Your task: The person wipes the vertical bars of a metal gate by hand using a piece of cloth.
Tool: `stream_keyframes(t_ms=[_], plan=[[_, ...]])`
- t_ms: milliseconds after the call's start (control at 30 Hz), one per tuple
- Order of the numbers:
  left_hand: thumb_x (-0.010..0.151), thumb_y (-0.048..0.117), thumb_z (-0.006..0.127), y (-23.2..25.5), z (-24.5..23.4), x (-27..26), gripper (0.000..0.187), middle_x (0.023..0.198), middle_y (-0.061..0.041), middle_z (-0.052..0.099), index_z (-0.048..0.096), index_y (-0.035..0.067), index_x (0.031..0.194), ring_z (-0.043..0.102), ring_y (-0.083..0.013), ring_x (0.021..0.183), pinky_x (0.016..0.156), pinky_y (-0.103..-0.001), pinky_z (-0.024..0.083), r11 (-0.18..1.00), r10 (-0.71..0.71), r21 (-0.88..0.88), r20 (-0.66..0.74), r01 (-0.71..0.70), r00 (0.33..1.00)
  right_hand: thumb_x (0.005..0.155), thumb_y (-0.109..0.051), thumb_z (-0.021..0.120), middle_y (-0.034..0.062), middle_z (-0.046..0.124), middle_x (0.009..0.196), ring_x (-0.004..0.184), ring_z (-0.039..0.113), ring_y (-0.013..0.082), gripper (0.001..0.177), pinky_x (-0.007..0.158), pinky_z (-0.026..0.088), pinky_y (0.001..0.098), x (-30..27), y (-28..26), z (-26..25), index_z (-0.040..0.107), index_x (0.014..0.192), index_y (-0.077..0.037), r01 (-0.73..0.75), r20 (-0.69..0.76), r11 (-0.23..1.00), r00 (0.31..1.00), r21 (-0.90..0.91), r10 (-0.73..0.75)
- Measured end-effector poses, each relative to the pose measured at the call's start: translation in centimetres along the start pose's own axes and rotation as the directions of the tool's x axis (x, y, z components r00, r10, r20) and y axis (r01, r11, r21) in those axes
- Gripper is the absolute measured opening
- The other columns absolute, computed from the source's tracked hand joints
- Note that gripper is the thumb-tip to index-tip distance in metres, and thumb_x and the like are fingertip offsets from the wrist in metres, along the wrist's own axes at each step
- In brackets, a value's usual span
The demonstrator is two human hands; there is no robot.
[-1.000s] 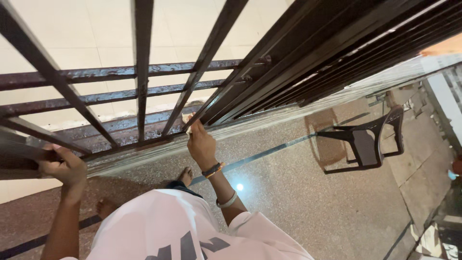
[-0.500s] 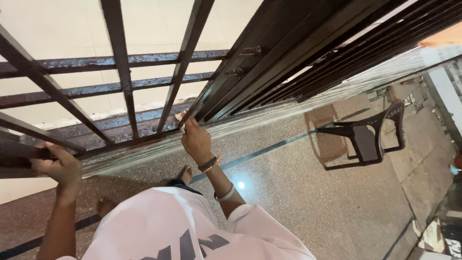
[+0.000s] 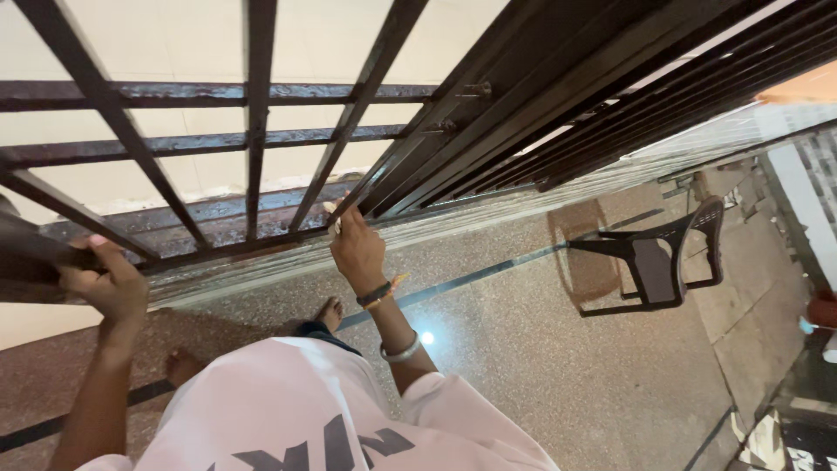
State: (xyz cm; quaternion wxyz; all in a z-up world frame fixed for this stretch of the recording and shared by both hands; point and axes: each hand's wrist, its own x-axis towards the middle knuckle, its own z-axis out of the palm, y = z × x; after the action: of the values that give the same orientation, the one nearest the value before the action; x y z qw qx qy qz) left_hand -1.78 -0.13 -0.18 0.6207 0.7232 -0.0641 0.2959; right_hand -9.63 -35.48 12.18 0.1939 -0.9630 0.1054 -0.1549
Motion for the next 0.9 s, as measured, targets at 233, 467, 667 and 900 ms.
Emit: stream_keyframes(t_ms=[233,467,667,900], plan=[[0.123,0.007,0.052,0.6,0.4,1.2,0.020,0.082,-0.004,0.057,0.052,0.003,0.103,0.055,-0.0125,0.069,0.064,-0.023,0.045,0.997,0.079,-0.006,-0.025,-0.079,0.997,0.092,0.002,0.055,0.0109,0.074,0.125,0.091,0.073,0.0319,0.048,0.077,0.060,0.0420,-4.7,-3.6,-5.5,0.065,0.135,-0.014,0.043,0.219,0.927,0.967,0.373,-0.133],[0.121,0.007,0.053,1.5,0.1,1.4,0.015,0.090,-0.005,0.055,0.048,0.000,0.109,0.053,-0.0119,0.076,0.070,-0.024,0.043,1.000,0.027,-0.004,-0.021,-0.027,0.999,0.084,0.013,0.061,0.0178,0.063,0.140,0.129,0.063,0.0325,0.057,0.106,0.055,0.0423,-5.4,-8.6,-3.5,0.060,0.137,-0.008,0.312,-0.414,0.877,0.898,0.366,-0.147],[0.119,0.010,0.057,1.1,-0.3,1.3,0.017,0.093,-0.008,0.058,0.049,-0.001,0.108,0.056,-0.0154,0.078,0.072,-0.028,0.046,0.999,0.040,-0.021,-0.041,-0.041,0.998,0.080,0.016,0.053,0.0233,0.042,0.159,0.136,0.054,0.0408,0.066,0.112,0.050,0.0463,-5.1,-9.4,3.6,0.048,0.144,0.000,0.312,-0.008,0.895,0.945,0.318,-0.327],[0.115,0.014,0.060,-0.3,-0.3,0.9,0.020,0.086,-0.008,0.057,0.052,-0.001,0.105,0.055,-0.0172,0.071,0.065,-0.030,0.044,0.995,0.068,0.085,-0.087,-0.061,0.994,0.076,0.015,0.051,0.0213,0.047,0.152,0.118,0.063,0.0465,0.073,0.092,0.059,0.0479,-1.5,-10.1,3.1,0.047,0.148,0.000,0.252,0.044,0.886,0.956,0.388,-0.291]])
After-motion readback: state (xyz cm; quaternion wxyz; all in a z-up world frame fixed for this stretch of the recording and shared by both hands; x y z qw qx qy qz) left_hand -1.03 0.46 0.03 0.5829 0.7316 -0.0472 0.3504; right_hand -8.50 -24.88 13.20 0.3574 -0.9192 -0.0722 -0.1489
